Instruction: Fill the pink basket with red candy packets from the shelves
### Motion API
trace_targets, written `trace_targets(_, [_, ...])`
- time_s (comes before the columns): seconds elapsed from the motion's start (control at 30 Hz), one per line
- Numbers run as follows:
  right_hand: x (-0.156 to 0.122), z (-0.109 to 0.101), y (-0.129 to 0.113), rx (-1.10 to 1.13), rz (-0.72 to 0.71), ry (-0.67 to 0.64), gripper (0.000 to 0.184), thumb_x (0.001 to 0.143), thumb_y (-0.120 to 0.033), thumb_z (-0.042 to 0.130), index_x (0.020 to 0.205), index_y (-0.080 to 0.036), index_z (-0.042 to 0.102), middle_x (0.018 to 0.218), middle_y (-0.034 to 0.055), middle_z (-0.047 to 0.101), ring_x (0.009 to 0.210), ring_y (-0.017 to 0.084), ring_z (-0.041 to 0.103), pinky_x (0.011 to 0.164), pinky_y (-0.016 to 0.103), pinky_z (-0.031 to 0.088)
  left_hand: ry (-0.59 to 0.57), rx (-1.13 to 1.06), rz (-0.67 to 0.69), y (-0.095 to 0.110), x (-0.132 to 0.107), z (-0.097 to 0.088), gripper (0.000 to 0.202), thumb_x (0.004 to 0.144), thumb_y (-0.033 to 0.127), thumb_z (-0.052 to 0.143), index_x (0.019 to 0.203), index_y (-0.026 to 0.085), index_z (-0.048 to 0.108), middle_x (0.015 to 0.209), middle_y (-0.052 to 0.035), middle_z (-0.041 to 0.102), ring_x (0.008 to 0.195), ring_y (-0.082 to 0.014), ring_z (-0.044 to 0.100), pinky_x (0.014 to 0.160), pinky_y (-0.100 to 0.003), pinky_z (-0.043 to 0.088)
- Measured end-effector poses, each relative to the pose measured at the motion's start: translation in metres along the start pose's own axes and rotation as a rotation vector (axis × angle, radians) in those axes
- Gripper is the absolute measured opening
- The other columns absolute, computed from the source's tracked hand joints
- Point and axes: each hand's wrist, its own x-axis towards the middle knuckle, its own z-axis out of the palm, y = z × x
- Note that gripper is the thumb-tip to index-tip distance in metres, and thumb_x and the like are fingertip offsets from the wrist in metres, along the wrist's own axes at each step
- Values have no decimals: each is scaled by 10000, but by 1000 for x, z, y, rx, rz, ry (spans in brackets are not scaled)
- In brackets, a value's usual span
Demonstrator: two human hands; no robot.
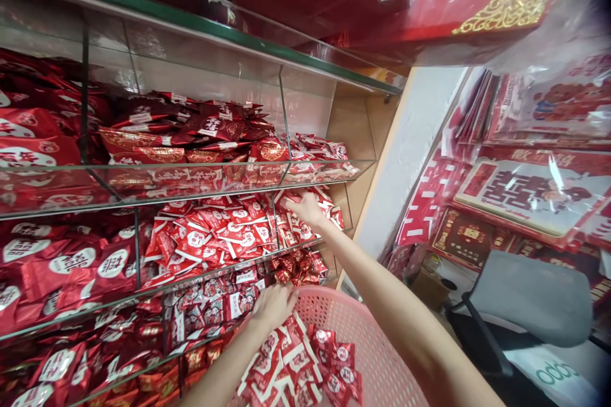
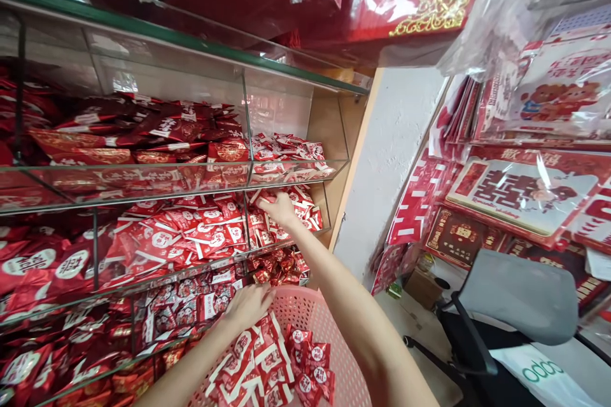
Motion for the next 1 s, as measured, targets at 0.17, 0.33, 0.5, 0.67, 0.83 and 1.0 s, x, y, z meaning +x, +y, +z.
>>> trace_targets(0.17, [-16, -40, 2, 85, 117, -102, 416, 626, -428, 623, 897, -117, 571, 740, 18, 601, 562, 90, 508, 510, 209, 398, -4, 1, -4, 0, 0, 0, 533, 852, 462, 114, 1015, 202, 550, 844, -83, 656, 768, -201, 616, 677, -330, 450])
trace_targets(0.33, [-28, -62, 13, -184, -112, -295, 454, 609, -358, 661, 989, -133, 554, 915, 55, 598, 789, 151, 550, 711, 280, 437, 9, 7, -3, 0, 0, 1, 519, 852, 460, 121, 990, 207, 552, 831, -80, 657, 766, -211, 618, 668, -335, 453])
trace_targets(0.5, [-31, -53, 22, -457, -247, -395, 633, 622, -351, 665, 1175, -133, 449, 1174, 129, 508, 1062, 232, 479, 902, 346, 360, 15, 18, -3, 0, 0, 3, 504, 853, 454, 140, 1014, 209, 551, 837, -85, 657, 772, -216, 618, 668, -338, 455])
trace_targets(0.67, [-29, -49, 22, -535, -274, -409, 661, 605, -423, 667, 1161, -147, 440, 1108, 112, 542, 994, 236, 515, 840, 344, 397, 6, 3, 0, 0, 0, 2, 508, 856, 450, 139, 1033, 202, 545, 842, -88, 657, 752, -196, 618, 663, -323, 456])
trace_targets(0.83, [-32, -48, 24, -511, -282, -355, 570, 625, -425, 647, 1082, -140, 460, 968, 74, 576, 851, 193, 536, 760, 321, 415, 19, 19, 9, 1, 0, 1, 516, 856, 453, 127, 981, 199, 558, 828, -85, 657, 738, -196, 617, 654, -321, 455])
trace_targets(1.0, [-48, -52, 16, -293, -278, -163, 489, 654, -432, 623, 1025, -155, 465, 935, 46, 563, 836, 167, 520, 784, 326, 406, -15, 30, -7, 1, 1, 2, 509, 854, 453, 127, 990, 205, 550, 852, -90, 654, 781, -207, 615, 685, -333, 450])
